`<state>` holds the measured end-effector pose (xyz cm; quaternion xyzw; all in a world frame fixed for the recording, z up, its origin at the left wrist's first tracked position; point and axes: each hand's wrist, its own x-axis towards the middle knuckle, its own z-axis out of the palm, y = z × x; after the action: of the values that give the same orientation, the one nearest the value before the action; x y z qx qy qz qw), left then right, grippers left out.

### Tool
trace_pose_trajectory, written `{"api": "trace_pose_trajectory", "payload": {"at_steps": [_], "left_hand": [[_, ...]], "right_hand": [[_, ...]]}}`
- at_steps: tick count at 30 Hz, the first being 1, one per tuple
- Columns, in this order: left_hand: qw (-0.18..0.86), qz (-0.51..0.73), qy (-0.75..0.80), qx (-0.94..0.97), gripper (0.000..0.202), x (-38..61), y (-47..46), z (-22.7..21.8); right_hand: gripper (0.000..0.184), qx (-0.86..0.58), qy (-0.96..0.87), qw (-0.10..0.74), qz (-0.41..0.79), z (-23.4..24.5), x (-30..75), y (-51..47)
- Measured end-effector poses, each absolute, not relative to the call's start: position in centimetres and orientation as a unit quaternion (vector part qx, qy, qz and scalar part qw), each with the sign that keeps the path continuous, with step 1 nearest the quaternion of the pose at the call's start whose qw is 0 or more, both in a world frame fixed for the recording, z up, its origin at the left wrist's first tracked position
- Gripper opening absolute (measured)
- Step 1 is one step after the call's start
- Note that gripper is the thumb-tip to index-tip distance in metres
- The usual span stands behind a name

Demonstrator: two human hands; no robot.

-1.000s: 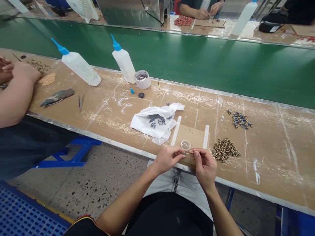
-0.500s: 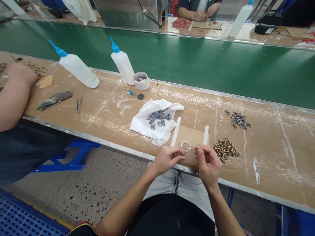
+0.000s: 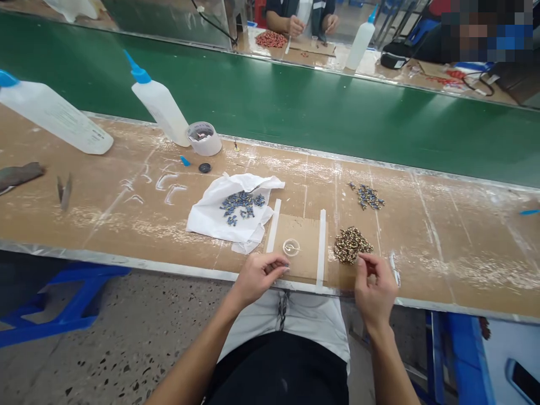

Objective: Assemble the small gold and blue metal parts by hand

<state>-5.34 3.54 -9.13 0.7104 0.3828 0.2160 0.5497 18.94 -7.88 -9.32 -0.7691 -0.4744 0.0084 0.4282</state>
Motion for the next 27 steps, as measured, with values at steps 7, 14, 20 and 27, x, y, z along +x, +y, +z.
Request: {"api": "trace_pose_trajectory", "payload": {"at_steps": [7,14,20,27], "left_hand": [[0.535,0.216,0.375,0.725,0.015,-5.2,3.7,-9.1],[0.529,0.217,0.381,0.726,0.011,-5.3,3.5,-9.0],[0.529,0.222,0.379,0.726,0.011,-5.2,3.5,-8.9],[0.499,0.272,0.365,0.737,0.011,-5.1,2.6,-6.7]], "right_hand": [[0.023,-0.792,-0.500,0.347,0.054,-10.7,21.0,-10.2],[0.023,-0.810,-0.472,0.345,0.053,-10.7,20.0,-8.7],[0.020,-0.809,-0.467,0.341,0.103,-10.5,21.1,-9.3],[0.033,-0.784,-0.425,0.408,0.197,-10.3,22.3,-9.9]]}}
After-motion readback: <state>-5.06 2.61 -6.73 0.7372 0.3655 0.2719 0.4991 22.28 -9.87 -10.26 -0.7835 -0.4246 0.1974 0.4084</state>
